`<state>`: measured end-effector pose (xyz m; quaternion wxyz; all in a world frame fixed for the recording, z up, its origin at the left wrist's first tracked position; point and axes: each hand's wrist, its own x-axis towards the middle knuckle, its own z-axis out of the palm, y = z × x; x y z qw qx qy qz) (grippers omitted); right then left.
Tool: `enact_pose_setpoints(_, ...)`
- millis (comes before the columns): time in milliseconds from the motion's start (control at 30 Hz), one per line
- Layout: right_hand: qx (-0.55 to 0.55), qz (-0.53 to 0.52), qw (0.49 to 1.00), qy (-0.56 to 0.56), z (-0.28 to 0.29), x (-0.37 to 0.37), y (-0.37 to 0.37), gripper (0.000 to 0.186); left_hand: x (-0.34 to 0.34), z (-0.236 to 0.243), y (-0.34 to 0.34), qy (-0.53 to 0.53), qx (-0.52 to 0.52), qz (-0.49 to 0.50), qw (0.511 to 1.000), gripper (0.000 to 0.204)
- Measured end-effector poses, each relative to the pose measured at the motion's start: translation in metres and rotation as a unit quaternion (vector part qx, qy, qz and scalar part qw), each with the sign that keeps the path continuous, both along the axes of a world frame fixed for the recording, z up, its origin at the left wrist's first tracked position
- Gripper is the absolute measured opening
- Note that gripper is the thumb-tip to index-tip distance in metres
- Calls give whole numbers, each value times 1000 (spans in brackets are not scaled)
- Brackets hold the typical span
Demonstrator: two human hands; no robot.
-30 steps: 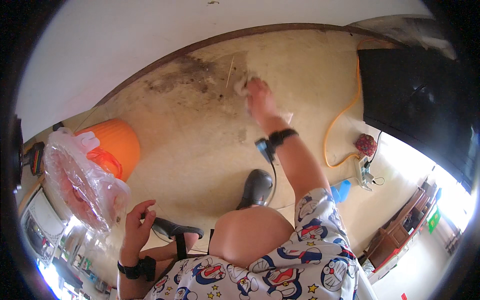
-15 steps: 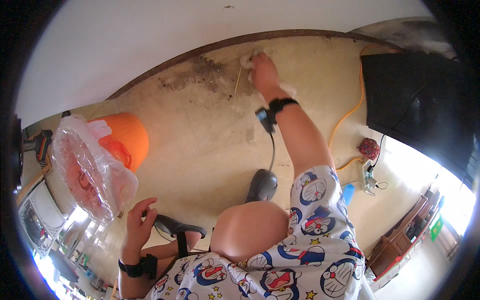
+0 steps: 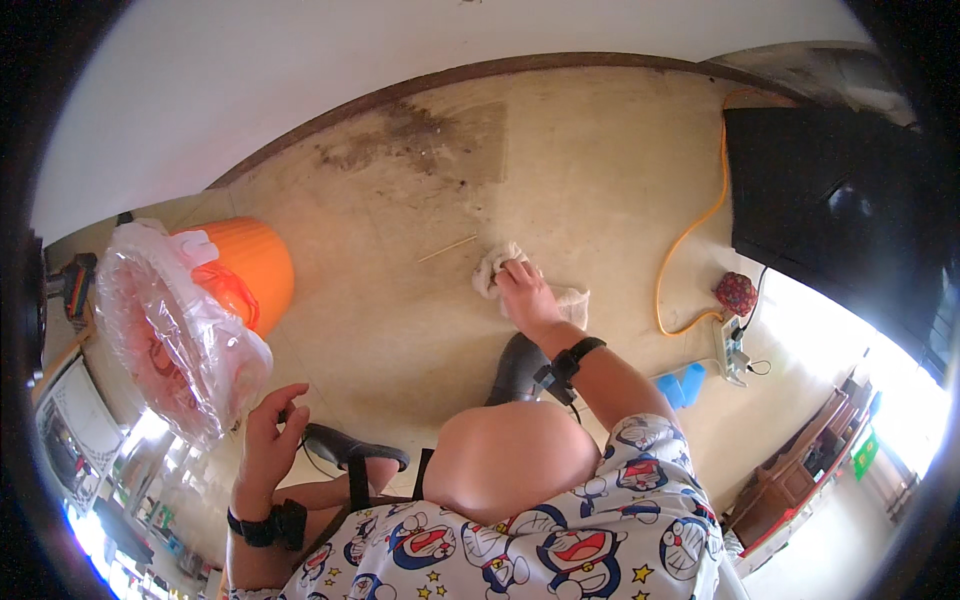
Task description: The person kneels on the floor and uses a cloth to wipe a dirty area near the baseboard. They pick up small debris by hand and place it into a nearby orange bucket. The person repeatedly wipes the same section of the floor, occasionally adjusting their position.
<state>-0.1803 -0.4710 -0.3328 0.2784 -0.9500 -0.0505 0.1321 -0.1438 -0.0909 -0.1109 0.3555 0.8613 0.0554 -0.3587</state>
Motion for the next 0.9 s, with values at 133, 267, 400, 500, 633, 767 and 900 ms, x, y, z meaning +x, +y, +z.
enact_pose_setpoints(133, 6, 5, 999, -46, -7, 11, -3, 20, -2, -3, -5, 72, 10, 10, 997, 30)
enact_pose_setpoints(267, 39, -22, 997, -69, -7, 36, -6, 20, 0, -8, -10, 81, 5, -7, 997, 30)
enact_pose_setpoints(400, 38, -78, 993, -74, -13, 83, -13, 26, 4, -10, -11, 65, -1, -18, 998, 30)
enact_pose_setpoints(500, 32, -130, 976, -173, -28, 132, -24, 23, 2, -9, -9, 47, 4, -16, 999, 30)
enact_pose_setpoints(633, -47, -144, 977, -149, -42, 199, -44, 25, -7, -6, -3, 28, 7, -9, 1000, 31)
enact_pose_setpoints(767, -22, -135, 972, -191, -43, 246, -55, 26, -16, -1, -1, 15, 12, 0, 1000, 31)
enact_pose_setpoints(900, -89, -127, 974, -163, -41, 247, -51, 30, -18, 10, 1, 8, 19, 9, 1000, 30)
